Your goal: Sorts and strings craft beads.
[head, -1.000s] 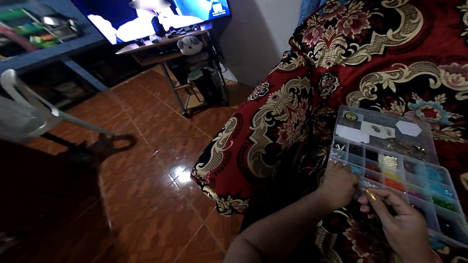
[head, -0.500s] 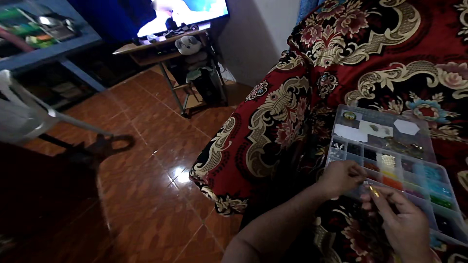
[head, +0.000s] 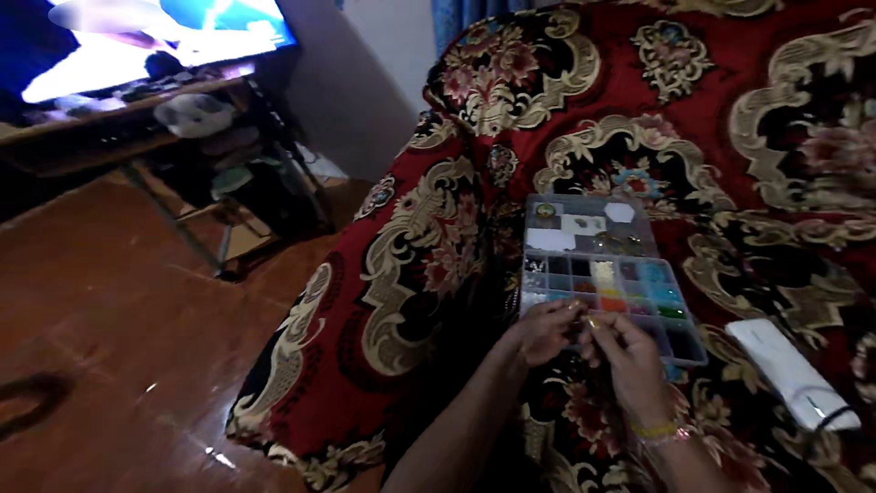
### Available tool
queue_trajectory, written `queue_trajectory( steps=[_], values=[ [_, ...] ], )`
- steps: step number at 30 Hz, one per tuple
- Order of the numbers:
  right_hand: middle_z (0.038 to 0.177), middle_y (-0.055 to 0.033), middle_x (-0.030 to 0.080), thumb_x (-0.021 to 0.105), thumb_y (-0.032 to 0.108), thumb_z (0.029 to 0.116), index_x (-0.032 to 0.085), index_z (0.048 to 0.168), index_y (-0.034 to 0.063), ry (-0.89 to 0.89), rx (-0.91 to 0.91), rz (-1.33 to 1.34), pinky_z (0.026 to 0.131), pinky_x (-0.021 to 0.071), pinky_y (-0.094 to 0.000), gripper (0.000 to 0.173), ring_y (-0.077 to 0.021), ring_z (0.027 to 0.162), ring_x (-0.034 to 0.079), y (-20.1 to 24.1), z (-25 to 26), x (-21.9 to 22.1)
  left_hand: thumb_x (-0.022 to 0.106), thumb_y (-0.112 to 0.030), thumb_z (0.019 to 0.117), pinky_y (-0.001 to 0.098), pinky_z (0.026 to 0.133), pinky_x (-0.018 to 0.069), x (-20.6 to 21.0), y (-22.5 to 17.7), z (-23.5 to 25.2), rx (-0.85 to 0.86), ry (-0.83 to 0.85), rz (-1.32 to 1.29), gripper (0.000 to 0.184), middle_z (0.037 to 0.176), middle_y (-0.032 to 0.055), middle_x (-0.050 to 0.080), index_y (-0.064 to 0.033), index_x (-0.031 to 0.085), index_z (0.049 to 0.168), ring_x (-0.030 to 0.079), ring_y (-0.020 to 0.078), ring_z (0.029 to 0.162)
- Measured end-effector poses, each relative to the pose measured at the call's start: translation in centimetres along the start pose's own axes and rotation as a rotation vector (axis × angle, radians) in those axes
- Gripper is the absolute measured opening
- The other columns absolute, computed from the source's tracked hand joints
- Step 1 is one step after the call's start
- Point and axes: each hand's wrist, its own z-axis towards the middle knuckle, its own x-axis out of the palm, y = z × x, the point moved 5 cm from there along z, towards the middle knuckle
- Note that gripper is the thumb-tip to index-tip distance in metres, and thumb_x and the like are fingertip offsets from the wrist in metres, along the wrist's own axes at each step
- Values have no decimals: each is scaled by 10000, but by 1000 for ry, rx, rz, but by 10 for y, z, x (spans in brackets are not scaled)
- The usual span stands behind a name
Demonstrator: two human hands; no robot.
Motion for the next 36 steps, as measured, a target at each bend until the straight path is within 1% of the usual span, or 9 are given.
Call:
queue_trajectory(
  steps=[5, 10, 15, 19, 23, 26, 31, 33, 36],
  values=[
    [758, 0, 715, 568, 85, 993, 680, 1005, -8, 0, 25, 18, 522, 557, -202, 146, -57, 573, 646, 1, -1, 3, 368, -173, 1108, 252, 752, 566, -2, 2, -1, -47, 22, -49, 251, 911, -22, 670, -92, 605, 1098, 650, 69, 788],
    [745, -2, 716, 587, 77, 989, 683, 993, -11, -7, 37, 14, 509, 555, -200, 131, -55, 559, 646, 0, 0, 4, 361, -162, 1104, 259, 764, 565, -4, 4, 1, -40, 38, -51, 266, 900, -21, 681, -95, 616, 1072, 655, 72, 797],
    [739, 4, 717, 584, 63, 984, 687, 980, 2, -12, 21, -7, 504, 549, -193, 119, -48, 555, 643, 0, 0, 4, 386, -137, 1096, 261, 741, 574, -4, 5, 0, -47, 27, -96, 256, 889, 0, 694, -79, 632, 1058, 665, 85, 768],
    [734, 7, 718, 590, 56, 974, 684, 957, 9, -17, 12, -18, 507, 548, -188, 106, -42, 550, 640, 1, 0, 5, 390, -155, 1099, 244, 737, 569, -3, 6, 0, -56, 41, -122, 260, 879, -6, 693, -86, 633, 1035, 662, 73, 767],
    [722, 25, 715, 609, 81, 952, 692, 934, 23, -42, -30, -75, 503, 549, -184, 103, -31, 547, 640, 1, -2, 5, 368, -211, 1106, 237, 702, 561, -5, 10, 4, -58, 82, -116, 308, 847, -12, 683, -89, 639, 1026, 650, 67, 736],
    [724, 35, 715, 614, 99, 942, 699, 935, 26, -59, -78, -134, 511, 554, -179, 112, -21, 551, 643, -1, -2, 5, 366, -226, 1108, 233, 678, 557, -3, 12, 3, -79, 77, -132, 315, 829, -14, 670, -97, 636, 1014, 641, 66, 717],
    [719, 37, 712, 615, 111, 938, 707, 930, 31, -77, -152, -175, 505, 556, -176, 122, -11, 548, 641, -3, -2, 5, 367, -247, 1113, 234, 687, 555, 1, 12, 1, -114, 46, -161, 303, 852, -10, 663, -107, 623, 1031, 640, 72, 736],
    [733, 33, 718, 612, 112, 953, 703, 948, 20, -72, -182, -171, 508, 560, -176, 129, -11, 553, 645, -1, -3, 5, 360, -240, 1112, 230, 691, 555, 1, 11, 1, -92, 39, -145, 277, 880, -20, 663, -121, 604, 1059, 642, 65, 751],
    [740, 34, 721, 611, 95, 949, 704, 957, 12, -79, -205, -142, 508, 559, -171, 125, -8, 559, 647, 1, -3, 5, 362, -213, 1104, 233, 715, 553, -2, 8, 2, -55, 58, -168, 268, 895, -15, 668, -121, 608, 1051, 642, 69, 770]
  ],
)
